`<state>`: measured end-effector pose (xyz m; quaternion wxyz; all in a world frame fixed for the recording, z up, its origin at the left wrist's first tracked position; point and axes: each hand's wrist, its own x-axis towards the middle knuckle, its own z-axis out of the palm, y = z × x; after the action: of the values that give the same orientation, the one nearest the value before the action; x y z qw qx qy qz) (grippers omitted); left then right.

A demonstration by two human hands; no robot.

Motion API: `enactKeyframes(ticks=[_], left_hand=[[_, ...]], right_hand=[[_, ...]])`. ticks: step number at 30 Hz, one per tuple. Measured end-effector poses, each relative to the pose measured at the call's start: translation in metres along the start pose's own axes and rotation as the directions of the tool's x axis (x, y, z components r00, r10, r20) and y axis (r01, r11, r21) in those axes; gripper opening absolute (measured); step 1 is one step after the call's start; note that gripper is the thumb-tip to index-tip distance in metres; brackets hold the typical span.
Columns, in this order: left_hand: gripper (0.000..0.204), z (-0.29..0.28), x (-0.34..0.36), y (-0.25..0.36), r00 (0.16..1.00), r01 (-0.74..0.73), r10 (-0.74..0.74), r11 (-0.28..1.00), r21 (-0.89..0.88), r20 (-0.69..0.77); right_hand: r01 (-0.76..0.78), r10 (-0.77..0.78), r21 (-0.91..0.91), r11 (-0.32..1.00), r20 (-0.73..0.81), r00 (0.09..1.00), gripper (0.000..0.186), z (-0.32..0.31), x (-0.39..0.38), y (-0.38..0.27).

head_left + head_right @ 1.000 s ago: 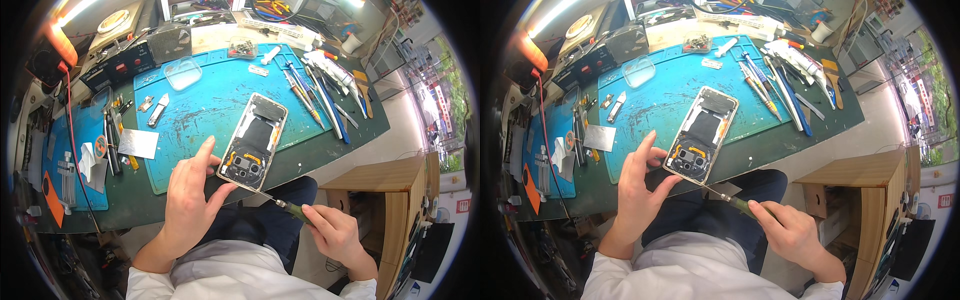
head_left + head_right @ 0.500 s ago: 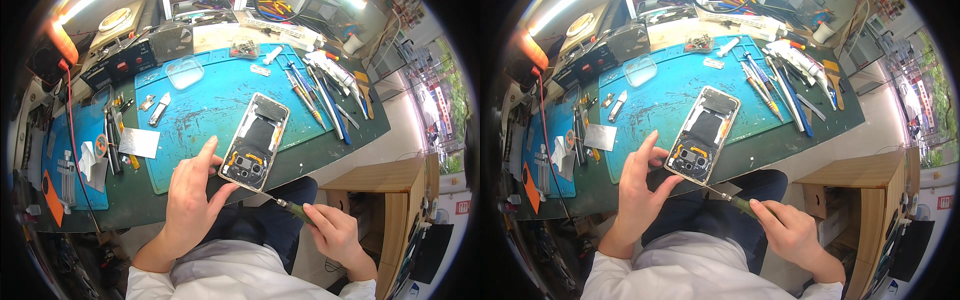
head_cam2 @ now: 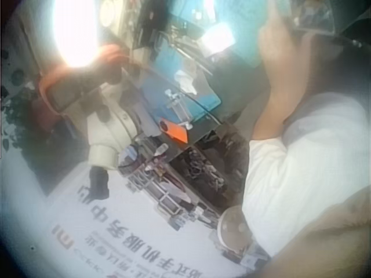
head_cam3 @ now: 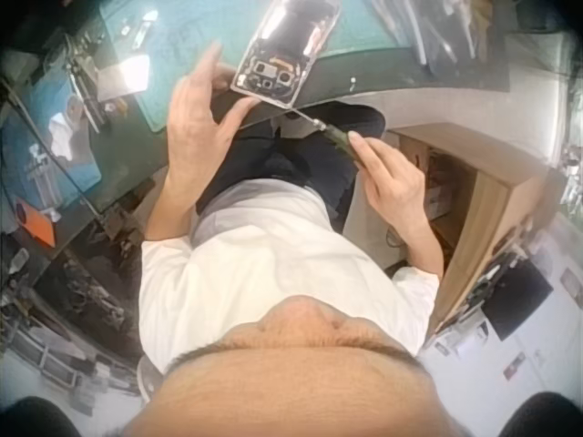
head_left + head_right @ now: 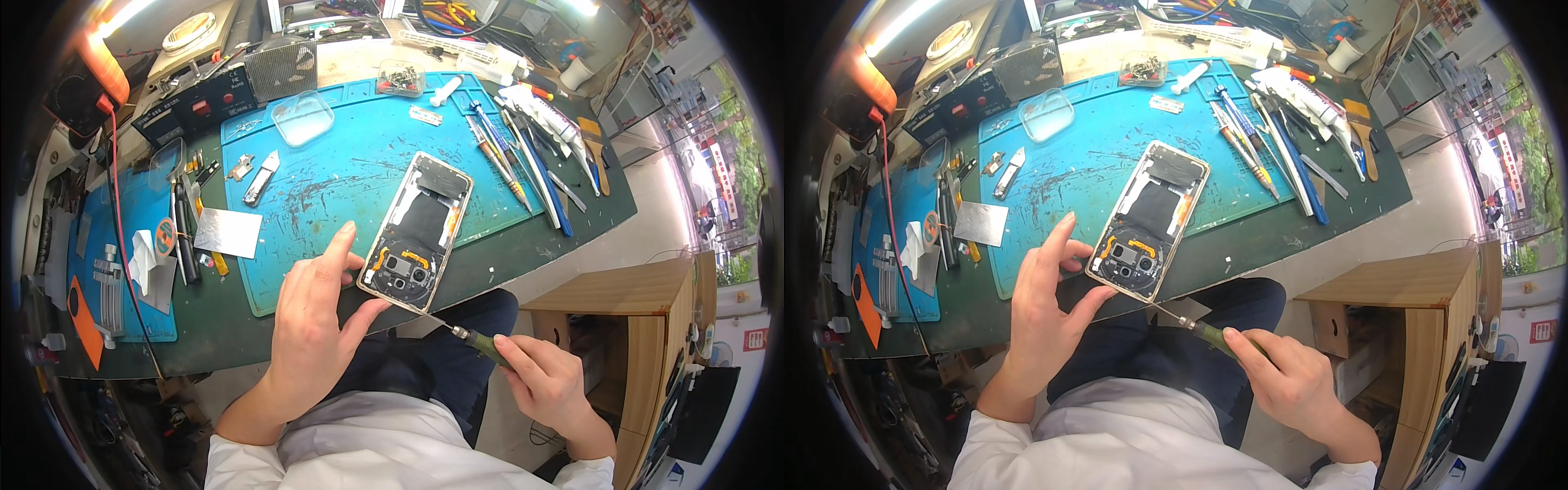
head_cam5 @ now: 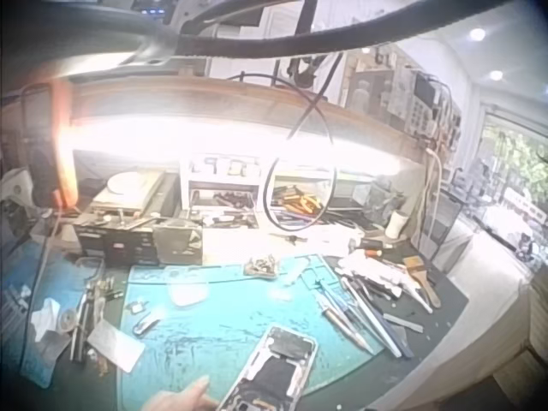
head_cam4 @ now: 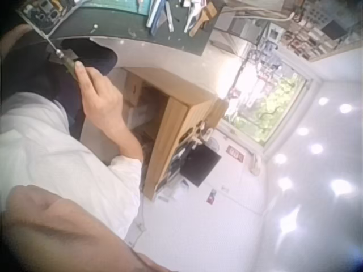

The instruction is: The person disassembles a smartphone, removes the back cover, and uses a screwdriver to remove screws from the internal frame. They then use tweezers to handle small components and reassemble the device, testing the screen afterward.

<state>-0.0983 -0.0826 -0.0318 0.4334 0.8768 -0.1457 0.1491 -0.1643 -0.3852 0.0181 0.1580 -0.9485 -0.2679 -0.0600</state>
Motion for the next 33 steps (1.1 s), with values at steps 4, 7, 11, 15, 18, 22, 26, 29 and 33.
enactKeyframes(ticks=[4, 7, 11, 15, 18, 22, 26, 29, 33], left_hand=[[0.09, 0.0, 0.0, -0.001, 1.0, -0.001, 0.001, 1.0, -0.003, 0.001], [0.089, 0.0, 0.0, -0.001, 1.0, -0.001, 0.002, 1.0, -0.006, 0.001], [0.088, 0.0, 0.0, -0.001, 1.0, 0.002, -0.002, 1.0, -0.017, -0.003], [0.088, 0.0, 0.0, -0.001, 1.0, -0.001, 0.001, 1.0, -0.027, -0.004], [0.088, 0.001, 0.0, -0.002, 1.0, -0.002, 0.002, 1.0, -0.025, -0.002], [0.085, 0.001, 0.0, 0.001, 0.999, 0.035, -0.036, 0.997, -0.062, -0.013], [0.069, -0.01, 0.005, 0.006, 0.983, -0.179, 0.177, 0.983, 0.029, 0.035], [0.045, -0.017, 0.003, 0.009, 0.92, -0.37, 0.371, 0.928, -0.033, 0.122], [0.023, -0.01, -0.007, -0.001, 0.852, -0.511, 0.507, 0.86, -0.007, 0.127]], right_hand=[[-0.002, 0.002, -0.01, 1.0, -0.004, 1.0, 0.054, 0.0, -0.002, -0.001], [-0.006, 0.006, -0.014, 1.0, 0.005, 1.0, 0.053, 0.0, -0.002, -0.001], [-0.01, 0.01, -0.02, 1.0, 0.0, 1.0, 0.052, 0.0, -0.001, -0.002], [-0.008, 0.008, -0.024, 1.0, -0.005, 1.0, 0.052, 0.0, -0.002, -0.002], [-0.009, 0.009, -0.022, 1.0, -0.007, 1.0, 0.052, 0.0, -0.001, -0.003], [-0.014, 0.014, -0.025, 1.0, -0.005, 1.0, 0.054, 0.0, -0.002, -0.002], [-0.003, 0.008, 0.051, 0.999, -0.084, 0.996, 0.054, -0.001, -0.003, -0.003], [0.028, -0.024, 0.07, 0.997, -0.056, 0.998, 0.052, -0.003, -0.003, -0.006], [0.075, -0.072, 0.06, 0.995, -0.045, 0.996, 0.049, -0.001, -0.004, -0.01]])
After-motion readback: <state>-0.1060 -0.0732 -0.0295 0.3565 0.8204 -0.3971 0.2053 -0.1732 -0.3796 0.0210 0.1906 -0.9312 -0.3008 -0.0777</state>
